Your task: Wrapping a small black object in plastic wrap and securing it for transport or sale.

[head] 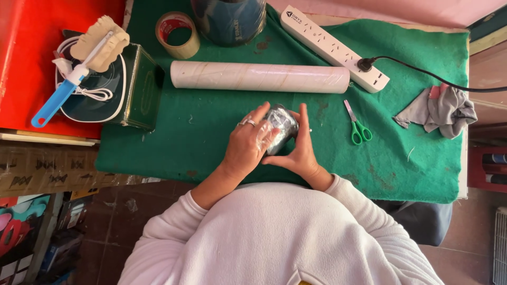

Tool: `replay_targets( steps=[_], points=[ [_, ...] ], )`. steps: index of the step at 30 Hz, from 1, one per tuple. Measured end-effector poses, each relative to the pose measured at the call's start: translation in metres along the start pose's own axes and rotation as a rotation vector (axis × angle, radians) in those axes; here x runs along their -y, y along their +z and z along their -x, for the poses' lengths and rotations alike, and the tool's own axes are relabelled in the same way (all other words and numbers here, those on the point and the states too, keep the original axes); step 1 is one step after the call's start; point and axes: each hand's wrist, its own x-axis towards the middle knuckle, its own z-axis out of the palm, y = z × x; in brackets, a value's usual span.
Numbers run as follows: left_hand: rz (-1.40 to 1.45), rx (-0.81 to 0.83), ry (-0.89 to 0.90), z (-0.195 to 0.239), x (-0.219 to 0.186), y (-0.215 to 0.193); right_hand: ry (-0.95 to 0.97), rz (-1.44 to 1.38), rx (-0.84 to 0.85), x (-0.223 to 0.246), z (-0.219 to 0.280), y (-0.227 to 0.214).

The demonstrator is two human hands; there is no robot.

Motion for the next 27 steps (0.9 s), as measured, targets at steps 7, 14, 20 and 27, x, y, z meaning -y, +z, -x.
replay_targets(
  steps=[7,14,20,27],
  points=[
    [-0.057,0.059,0.249,0.016,-0.007,-0.009,-0.021,-0.026,0.086,0.002,-0.003,-0.026],
    [0.051,0.078,0.122,0.022,-0.001,-0.011,-0.127,-0.148,0.222,0.012,-0.018,-0.037],
    [0.046,0.043,0.172,0.017,-0.003,-0.012,-0.134,-0.104,0.198,0.013,-0.025,-0.028],
    [0.085,0.074,0.099,0.018,0.005,-0.007,-0.097,-0.084,0.162,0.01,-0.021,-0.023]
  ],
)
